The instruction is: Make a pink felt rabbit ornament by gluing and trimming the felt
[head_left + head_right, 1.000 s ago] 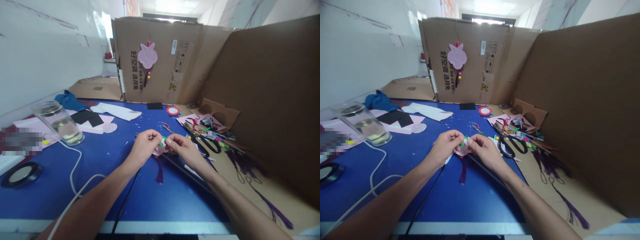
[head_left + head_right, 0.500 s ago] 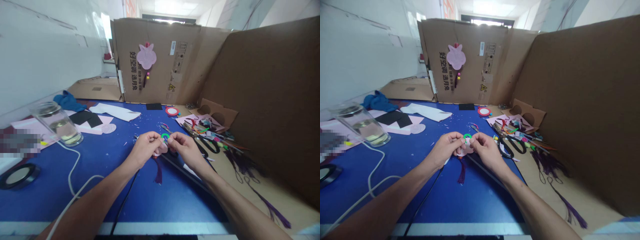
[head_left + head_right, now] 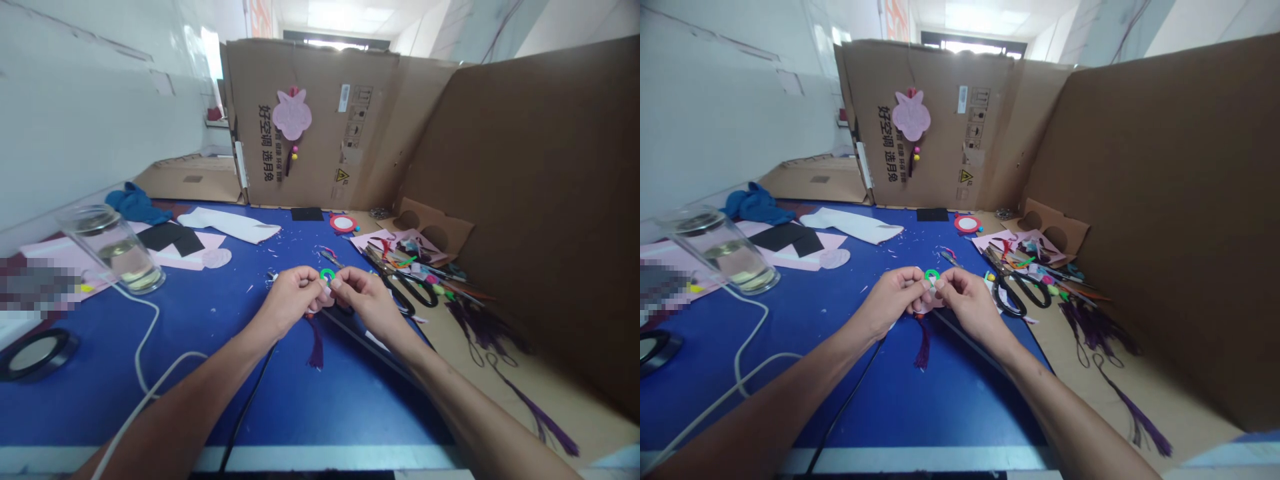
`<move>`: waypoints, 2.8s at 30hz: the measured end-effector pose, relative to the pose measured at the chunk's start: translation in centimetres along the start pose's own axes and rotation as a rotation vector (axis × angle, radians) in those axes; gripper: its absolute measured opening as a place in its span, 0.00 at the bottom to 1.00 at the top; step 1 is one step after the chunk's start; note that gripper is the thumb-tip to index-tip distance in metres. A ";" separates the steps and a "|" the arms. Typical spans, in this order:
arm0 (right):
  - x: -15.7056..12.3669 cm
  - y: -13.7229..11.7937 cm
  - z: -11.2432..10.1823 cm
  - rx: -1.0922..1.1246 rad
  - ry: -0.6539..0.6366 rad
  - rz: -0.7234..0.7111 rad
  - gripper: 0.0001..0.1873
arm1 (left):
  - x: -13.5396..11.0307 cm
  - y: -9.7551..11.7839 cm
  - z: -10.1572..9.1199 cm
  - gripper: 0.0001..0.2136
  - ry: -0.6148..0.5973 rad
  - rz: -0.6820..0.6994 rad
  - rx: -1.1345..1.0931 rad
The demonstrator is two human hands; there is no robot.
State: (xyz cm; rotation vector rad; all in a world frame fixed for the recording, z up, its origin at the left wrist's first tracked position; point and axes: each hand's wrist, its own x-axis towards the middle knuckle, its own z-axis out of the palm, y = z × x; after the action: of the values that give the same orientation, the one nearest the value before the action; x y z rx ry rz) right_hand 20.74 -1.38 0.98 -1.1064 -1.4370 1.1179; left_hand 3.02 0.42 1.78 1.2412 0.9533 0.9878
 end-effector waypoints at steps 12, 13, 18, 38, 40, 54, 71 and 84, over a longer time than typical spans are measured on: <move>0.0 0.0 0.3 -0.012 -0.022 0.024 0.21 | 0.0 -0.2 0.1 0.08 0.044 0.019 -0.013; 0.0 0.0 0.3 -0.010 -0.021 0.024 0.21 | 0.0 -0.2 0.1 0.08 0.047 0.025 -0.017; 0.1 -0.3 0.0 -0.013 -0.027 0.036 0.19 | 0.1 0.0 0.0 0.05 0.074 0.044 -0.019; 0.2 -0.1 -0.1 0.027 0.043 0.006 0.19 | 0.4 -0.1 -0.4 0.06 0.066 0.051 0.052; 0.3 0.0 -0.3 0.007 0.034 -0.006 0.20 | 0.4 -0.1 -0.4 0.06 0.068 0.048 0.069; 0.3 -2.4 -0.1 -0.056 -0.016 -0.025 0.28 | 0.0 1.4 -0.3 0.05 0.024 0.096 0.093; -0.3 0.2 2.7 -0.012 0.141 -0.017 0.27 | -0.6 0.1 -0.8 0.06 0.101 0.080 0.086; -0.6 0.6 3.6 -0.058 0.188 -0.010 0.26 | -1.2 -0.5 -1.0 0.07 0.131 0.048 0.062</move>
State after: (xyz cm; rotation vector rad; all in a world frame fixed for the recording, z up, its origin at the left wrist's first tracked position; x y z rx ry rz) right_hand 17.28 -2.23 -0.06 -1.2105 -1.3322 0.9434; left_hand 1.75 -0.51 1.29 1.2683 1.0669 1.0947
